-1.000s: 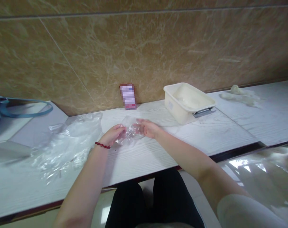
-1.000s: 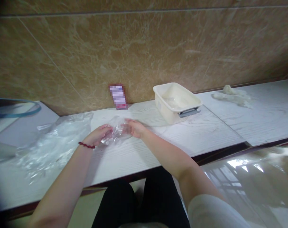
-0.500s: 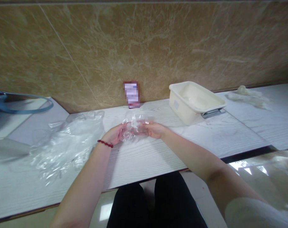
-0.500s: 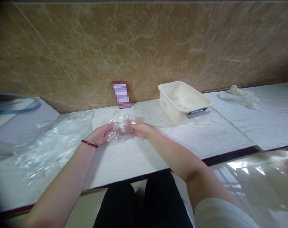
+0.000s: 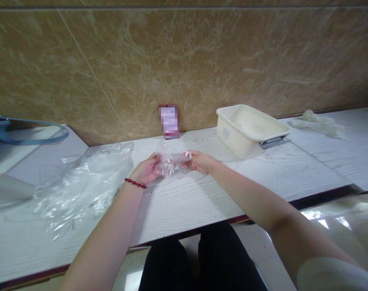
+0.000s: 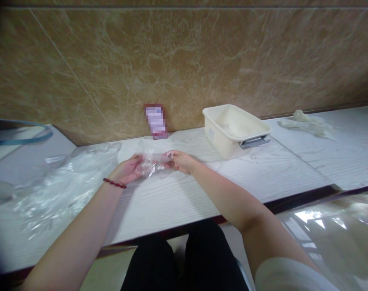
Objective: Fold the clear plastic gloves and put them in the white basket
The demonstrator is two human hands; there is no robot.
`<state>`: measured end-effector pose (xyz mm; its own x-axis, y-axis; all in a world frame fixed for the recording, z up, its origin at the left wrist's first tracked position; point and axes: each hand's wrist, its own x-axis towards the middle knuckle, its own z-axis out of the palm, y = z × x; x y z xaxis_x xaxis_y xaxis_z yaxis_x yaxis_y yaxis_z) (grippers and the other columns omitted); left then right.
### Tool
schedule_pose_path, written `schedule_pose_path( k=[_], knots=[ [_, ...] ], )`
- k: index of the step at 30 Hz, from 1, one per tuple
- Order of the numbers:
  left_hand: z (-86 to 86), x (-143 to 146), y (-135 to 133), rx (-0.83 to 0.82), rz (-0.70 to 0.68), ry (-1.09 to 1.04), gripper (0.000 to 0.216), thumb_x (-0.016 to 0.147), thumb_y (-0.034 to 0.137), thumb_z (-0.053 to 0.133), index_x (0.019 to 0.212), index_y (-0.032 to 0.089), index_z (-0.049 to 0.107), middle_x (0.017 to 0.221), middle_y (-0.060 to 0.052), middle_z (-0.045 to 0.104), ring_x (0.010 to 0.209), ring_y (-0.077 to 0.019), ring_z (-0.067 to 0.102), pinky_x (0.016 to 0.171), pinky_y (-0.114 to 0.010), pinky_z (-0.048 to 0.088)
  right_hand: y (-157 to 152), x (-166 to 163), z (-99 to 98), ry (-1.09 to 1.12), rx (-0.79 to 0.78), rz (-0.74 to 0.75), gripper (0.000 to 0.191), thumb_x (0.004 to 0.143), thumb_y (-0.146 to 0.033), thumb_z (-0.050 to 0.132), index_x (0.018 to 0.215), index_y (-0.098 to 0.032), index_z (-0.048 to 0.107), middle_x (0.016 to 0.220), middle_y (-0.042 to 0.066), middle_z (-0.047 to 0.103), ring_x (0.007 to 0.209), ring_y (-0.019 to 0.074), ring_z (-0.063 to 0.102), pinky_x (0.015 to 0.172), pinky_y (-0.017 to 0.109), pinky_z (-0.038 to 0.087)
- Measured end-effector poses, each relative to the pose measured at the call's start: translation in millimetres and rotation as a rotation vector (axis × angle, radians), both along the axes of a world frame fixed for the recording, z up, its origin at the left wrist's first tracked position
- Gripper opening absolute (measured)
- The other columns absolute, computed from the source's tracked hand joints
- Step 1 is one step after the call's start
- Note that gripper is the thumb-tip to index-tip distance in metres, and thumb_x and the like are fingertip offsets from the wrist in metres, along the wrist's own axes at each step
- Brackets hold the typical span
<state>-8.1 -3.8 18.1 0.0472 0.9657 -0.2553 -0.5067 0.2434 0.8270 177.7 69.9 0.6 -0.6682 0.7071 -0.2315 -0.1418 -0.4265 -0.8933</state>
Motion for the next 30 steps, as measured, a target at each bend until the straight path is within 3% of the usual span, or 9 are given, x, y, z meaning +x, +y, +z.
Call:
schedule_pose_path(
  k=[5,8,13,18,21,25,28,30],
  knots=[
    [-8.6,-4,4,0.105,-0.007,-0.031,0.014,0.073,0.003,0.043,0.066,0.015,0.048,0.060,0.000,0.056,0.052,-0.0126,0.057,0.054,-0.028,0.050,-4,2,5.2,-0.060,0.011,-0.007,0.017,0.069,-0.002,0.046,0.061,-0.016,0.051,0.059,-0.003,0.057,0.051,0.0075,0.054,0.047,0.017,0.042],
    [-9.5,-6,4,0.134,-0.050,-0.078,0.013,0.069,0.004,0.044,0.063,0.014,0.048,0.065,-0.003,0.059,0.056,-0.0144,0.058,0.054,-0.029,0.050,-2,3,4.8,-0.054,0.044,-0.020,0.019,0.060,0.002,0.043,0.054,-0.015,0.047,0.060,-0.003,0.057,0.049,0.0070,0.053,0.045,0.016,0.040],
    [3.9,-2,-2,0.024,-0.004,-0.228,0.010,0.069,0.018,0.044,0.071,0.014,0.053,0.078,-0.009,0.060,0.076,-0.0237,0.060,0.065,-0.046,0.050,3,1,-0.1,0.015,0.075,-0.089,0.020,0.050,0.005,0.037,0.046,-0.014,0.043,0.059,-0.003,0.055,0.053,0.0071,0.052,0.050,0.018,0.042],
    [6.0,2,-3,-0.132,0.056,-0.140,0.014,0.075,0.025,0.046,0.066,0.015,0.050,0.066,-0.003,0.059,0.066,-0.0182,0.060,0.064,-0.041,0.052,5,0,-1.6,0.050,0.100,-0.121,0.019,0.049,0.004,0.038,0.042,-0.014,0.039,0.061,-0.001,0.055,0.062,0.0093,0.055,0.056,0.019,0.043],
    [0.7,4,0,-0.167,0.013,-0.017,0.006,0.073,0.014,0.049,0.067,0.014,0.051,0.066,-0.003,0.059,0.062,-0.0144,0.060,0.063,-0.031,0.053,4,1,-0.4,0.032,0.106,-0.125,0.017,0.053,0.002,0.042,0.048,-0.015,0.041,0.059,-0.001,0.055,0.060,0.0103,0.056,0.052,0.019,0.042],
    [1.2,8,0,-0.061,0.033,0.064,0.014,0.066,-0.001,0.050,0.071,0.012,0.053,0.067,-0.001,0.059,0.059,-0.0094,0.058,0.058,-0.020,0.050,3,4,5.0,0.133,0.009,-0.094,0.018,0.065,-0.009,0.046,0.079,-0.021,0.048,0.067,-0.003,0.056,0.059,0.0113,0.056,0.054,0.026,0.046],
    [6.1,10,-2,-0.021,0.122,0.081,0.018,0.065,-0.003,0.051,0.074,0.013,0.053,0.069,-0.001,0.060,0.058,-0.0092,0.058,0.054,-0.019,0.049,-1,7,10.3,0.211,-0.121,0.028,0.018,0.073,-0.023,0.047,0.091,-0.023,0.043,0.077,-0.002,0.057,0.067,0.0144,0.058,0.067,0.039,0.049],
    [7.8,11,-2,0.003,0.187,0.078,0.021,0.064,-0.004,0.051,0.076,0.013,0.053,0.070,-0.001,0.061,0.058,-0.0088,0.058,0.054,-0.018,0.049,-6,8,11.5,0.214,-0.116,0.131,0.025,0.072,-0.027,0.053,0.095,-0.023,0.043,0.083,0.000,0.057,0.074,0.0154,0.059,0.073,0.041,0.048]
  ],
)
